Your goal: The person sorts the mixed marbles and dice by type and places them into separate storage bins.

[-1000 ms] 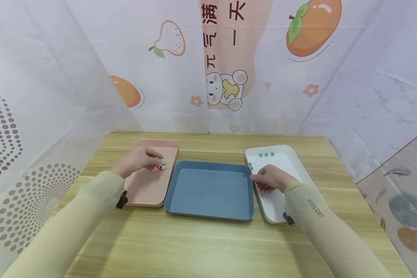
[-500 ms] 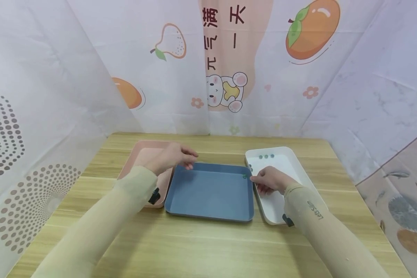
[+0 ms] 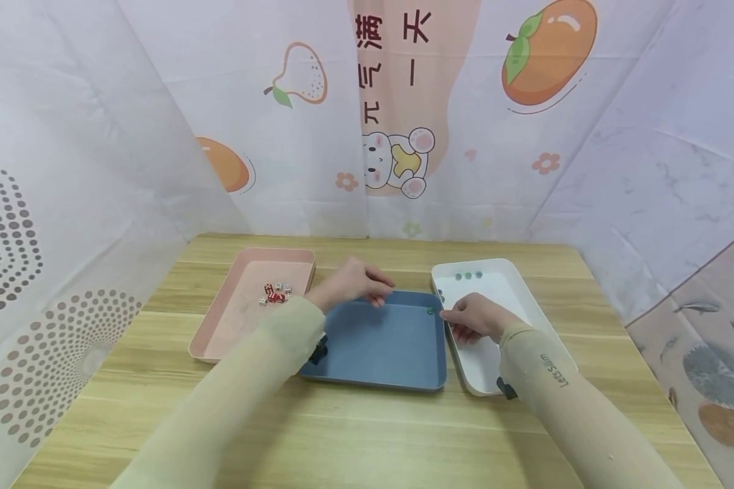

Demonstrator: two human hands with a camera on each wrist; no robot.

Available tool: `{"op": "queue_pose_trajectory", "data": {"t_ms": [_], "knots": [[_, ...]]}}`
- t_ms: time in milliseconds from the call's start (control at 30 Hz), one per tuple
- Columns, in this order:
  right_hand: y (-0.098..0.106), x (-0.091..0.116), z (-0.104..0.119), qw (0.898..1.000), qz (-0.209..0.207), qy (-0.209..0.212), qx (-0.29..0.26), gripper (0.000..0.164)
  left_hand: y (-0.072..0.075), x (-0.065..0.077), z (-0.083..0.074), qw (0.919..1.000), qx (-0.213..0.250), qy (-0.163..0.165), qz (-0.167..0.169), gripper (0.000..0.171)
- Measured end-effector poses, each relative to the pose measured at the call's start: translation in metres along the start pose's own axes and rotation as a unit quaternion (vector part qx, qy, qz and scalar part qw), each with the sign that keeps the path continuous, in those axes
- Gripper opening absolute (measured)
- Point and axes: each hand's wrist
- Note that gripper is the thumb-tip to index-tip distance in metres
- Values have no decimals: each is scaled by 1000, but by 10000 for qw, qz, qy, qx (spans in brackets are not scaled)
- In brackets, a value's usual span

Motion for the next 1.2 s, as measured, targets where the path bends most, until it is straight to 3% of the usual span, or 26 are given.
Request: {"op": "queue_pose_trajectory", "data": {"t_ms": [367,700,967,1200], "knots": [[-2,0,1,10000,-10,-82,-51,32,-30,-20,2,9995,177,183,180,18],[0,-1,0,10000,23,-87,-40,33,-49,-33,1,9995,-25,138,299,18],[0,-1,0,9999,21,-81,-85,36,-67,-45,0,9992,141,178,336,21],[0,-2,0,9999,33,-119,-39,35,-77,-49,-5,9988,-195,334,285,22]]}}
Point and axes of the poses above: each hand's wrist, its own x-axis away from the middle knuckle, its own y-axis out of the back of the hand, z = x × y, and after that the axes turned 15 degrees about -x, right-handed
